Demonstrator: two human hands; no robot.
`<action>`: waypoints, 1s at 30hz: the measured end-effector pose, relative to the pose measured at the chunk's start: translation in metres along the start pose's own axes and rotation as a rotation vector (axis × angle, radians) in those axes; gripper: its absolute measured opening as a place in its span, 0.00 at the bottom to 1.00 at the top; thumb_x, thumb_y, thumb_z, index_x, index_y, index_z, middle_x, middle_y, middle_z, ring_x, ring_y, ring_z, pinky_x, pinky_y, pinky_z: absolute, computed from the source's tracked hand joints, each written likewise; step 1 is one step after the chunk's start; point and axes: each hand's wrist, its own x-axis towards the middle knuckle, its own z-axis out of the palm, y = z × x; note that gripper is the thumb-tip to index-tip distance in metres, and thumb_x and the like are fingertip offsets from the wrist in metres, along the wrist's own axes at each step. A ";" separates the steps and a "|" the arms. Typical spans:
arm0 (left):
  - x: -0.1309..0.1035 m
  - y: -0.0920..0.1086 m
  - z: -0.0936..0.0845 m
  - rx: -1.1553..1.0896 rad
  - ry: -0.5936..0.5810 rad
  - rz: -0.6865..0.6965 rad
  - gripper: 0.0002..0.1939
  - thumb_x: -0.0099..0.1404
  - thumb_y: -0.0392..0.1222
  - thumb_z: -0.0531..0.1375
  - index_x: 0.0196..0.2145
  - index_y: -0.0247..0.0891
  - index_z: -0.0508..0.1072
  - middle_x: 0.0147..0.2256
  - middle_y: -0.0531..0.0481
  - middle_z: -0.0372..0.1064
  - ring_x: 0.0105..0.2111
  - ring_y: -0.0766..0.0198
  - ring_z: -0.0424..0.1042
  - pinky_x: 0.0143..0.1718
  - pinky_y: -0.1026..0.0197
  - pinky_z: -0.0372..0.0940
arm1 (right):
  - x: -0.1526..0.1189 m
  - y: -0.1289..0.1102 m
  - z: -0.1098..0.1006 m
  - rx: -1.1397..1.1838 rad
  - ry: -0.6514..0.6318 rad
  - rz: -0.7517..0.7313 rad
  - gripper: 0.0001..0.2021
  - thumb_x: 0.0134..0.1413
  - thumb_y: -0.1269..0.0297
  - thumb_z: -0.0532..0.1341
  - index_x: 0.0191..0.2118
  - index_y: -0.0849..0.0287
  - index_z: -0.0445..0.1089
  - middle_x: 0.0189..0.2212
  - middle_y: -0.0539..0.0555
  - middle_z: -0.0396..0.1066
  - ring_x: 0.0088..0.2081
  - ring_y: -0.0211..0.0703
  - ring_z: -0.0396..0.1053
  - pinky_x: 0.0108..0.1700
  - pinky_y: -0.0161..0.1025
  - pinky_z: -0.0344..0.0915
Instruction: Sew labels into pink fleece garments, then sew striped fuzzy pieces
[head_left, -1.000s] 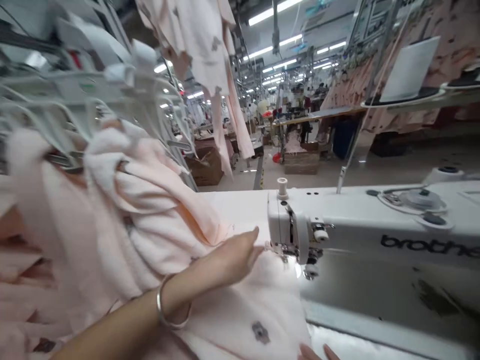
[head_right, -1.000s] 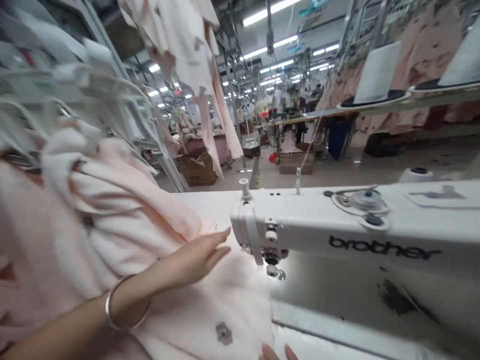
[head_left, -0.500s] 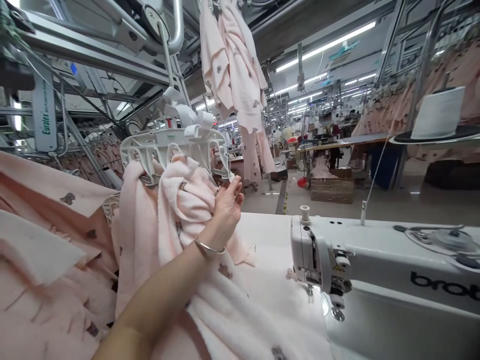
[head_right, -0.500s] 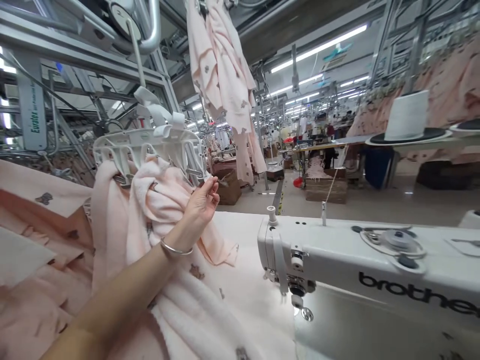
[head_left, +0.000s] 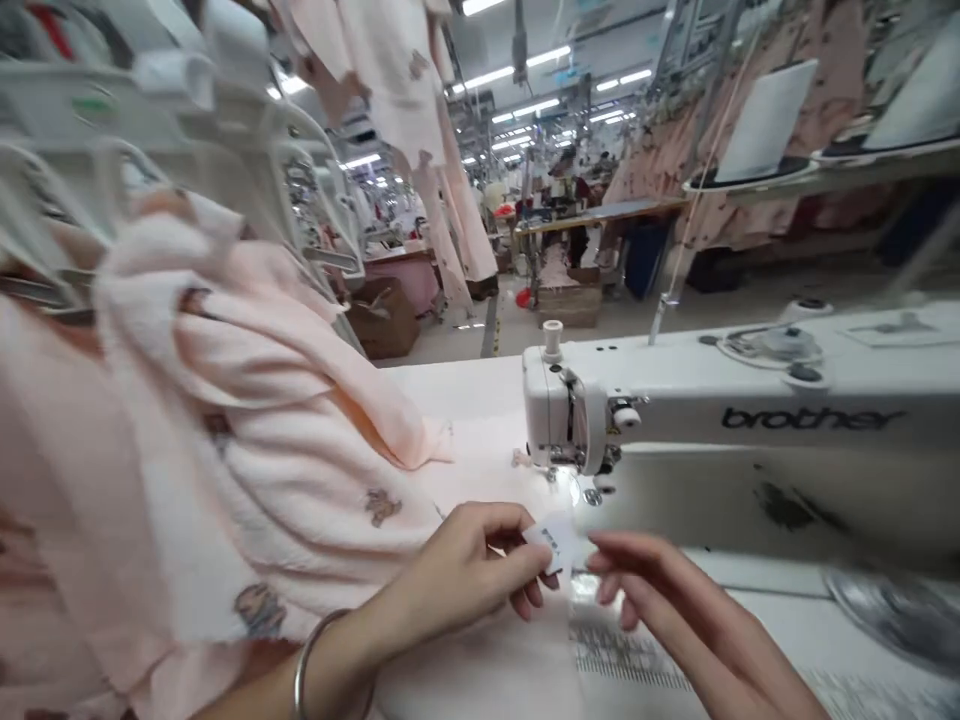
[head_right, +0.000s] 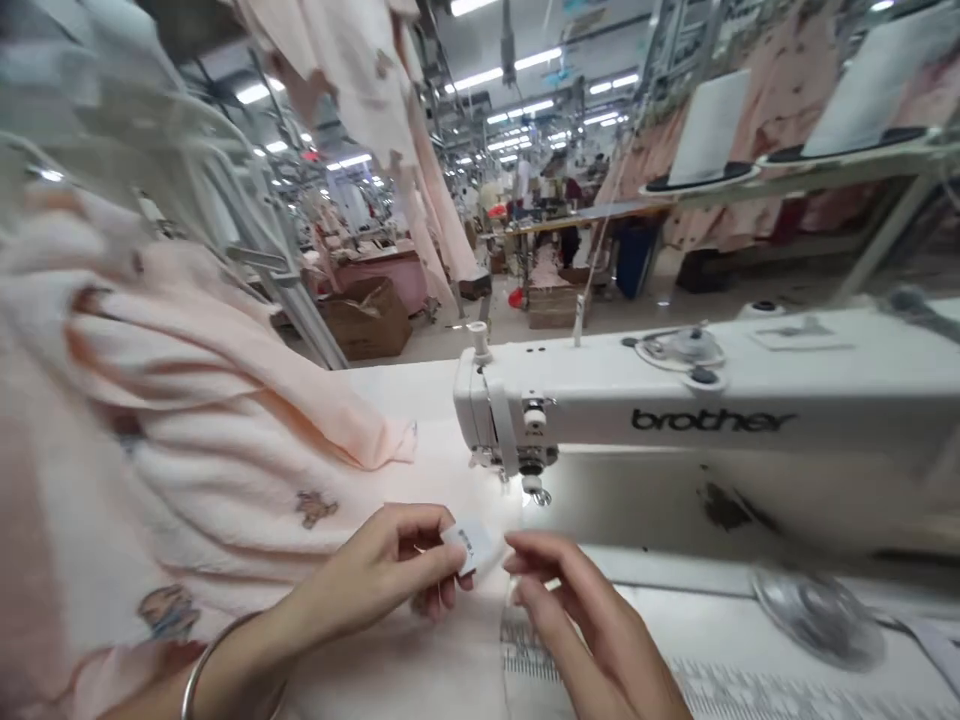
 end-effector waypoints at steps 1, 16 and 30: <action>-0.002 -0.005 0.003 0.018 -0.024 -0.002 0.12 0.61 0.45 0.58 0.29 0.32 0.71 0.24 0.50 0.67 0.22 0.70 0.66 0.25 0.69 0.63 | 0.008 -0.007 0.004 0.058 -0.011 0.060 0.13 0.61 0.54 0.55 0.45 0.55 0.68 0.32 0.52 0.72 0.33 0.40 0.72 0.33 0.29 0.71; 0.008 -0.029 -0.009 -0.212 0.049 -0.017 0.15 0.56 0.48 0.64 0.29 0.33 0.67 0.22 0.51 0.67 0.21 0.70 0.65 0.25 0.68 0.62 | 0.021 -0.014 0.045 0.133 0.165 0.250 0.12 0.61 0.54 0.56 0.31 0.57 0.63 0.25 0.48 0.63 0.28 0.36 0.64 0.30 0.30 0.63; 0.068 -0.033 -0.009 1.135 0.021 0.328 0.08 0.63 0.30 0.49 0.29 0.36 0.63 0.34 0.45 0.67 0.31 0.62 0.67 0.32 0.62 0.61 | -0.042 0.065 0.059 -0.819 0.144 -0.402 0.09 0.61 0.74 0.51 0.39 0.62 0.68 0.46 0.58 0.70 0.53 0.53 0.64 0.55 0.50 0.53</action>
